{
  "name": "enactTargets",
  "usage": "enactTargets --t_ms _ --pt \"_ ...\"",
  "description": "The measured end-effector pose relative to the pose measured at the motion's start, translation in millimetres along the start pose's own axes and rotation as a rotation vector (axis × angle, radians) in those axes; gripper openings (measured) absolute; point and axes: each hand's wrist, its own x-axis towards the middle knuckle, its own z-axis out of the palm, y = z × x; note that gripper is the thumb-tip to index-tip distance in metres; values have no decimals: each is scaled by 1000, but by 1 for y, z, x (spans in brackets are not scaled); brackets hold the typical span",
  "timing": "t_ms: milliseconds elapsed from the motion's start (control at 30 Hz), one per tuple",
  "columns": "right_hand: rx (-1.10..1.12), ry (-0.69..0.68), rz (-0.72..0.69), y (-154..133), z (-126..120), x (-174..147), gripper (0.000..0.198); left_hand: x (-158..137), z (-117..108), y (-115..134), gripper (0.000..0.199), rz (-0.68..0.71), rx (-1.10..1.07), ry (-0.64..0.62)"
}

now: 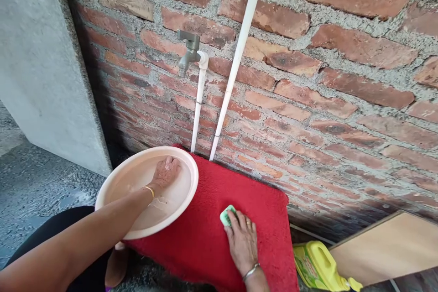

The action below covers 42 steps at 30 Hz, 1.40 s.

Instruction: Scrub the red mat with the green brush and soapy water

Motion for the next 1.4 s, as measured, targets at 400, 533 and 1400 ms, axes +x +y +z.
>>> enactTargets --t_ms 400,533,1400 --pt "-196 -126 734 92 -20 13 54 0 3 0 31 2 -17 20" --pt "-229 -115 714 86 -15 -22 54 0 3 1 29 -13 -38 17" --pt "-157 -26 573 88 -13 44 51 -1 4 -3 32 21 33 21"
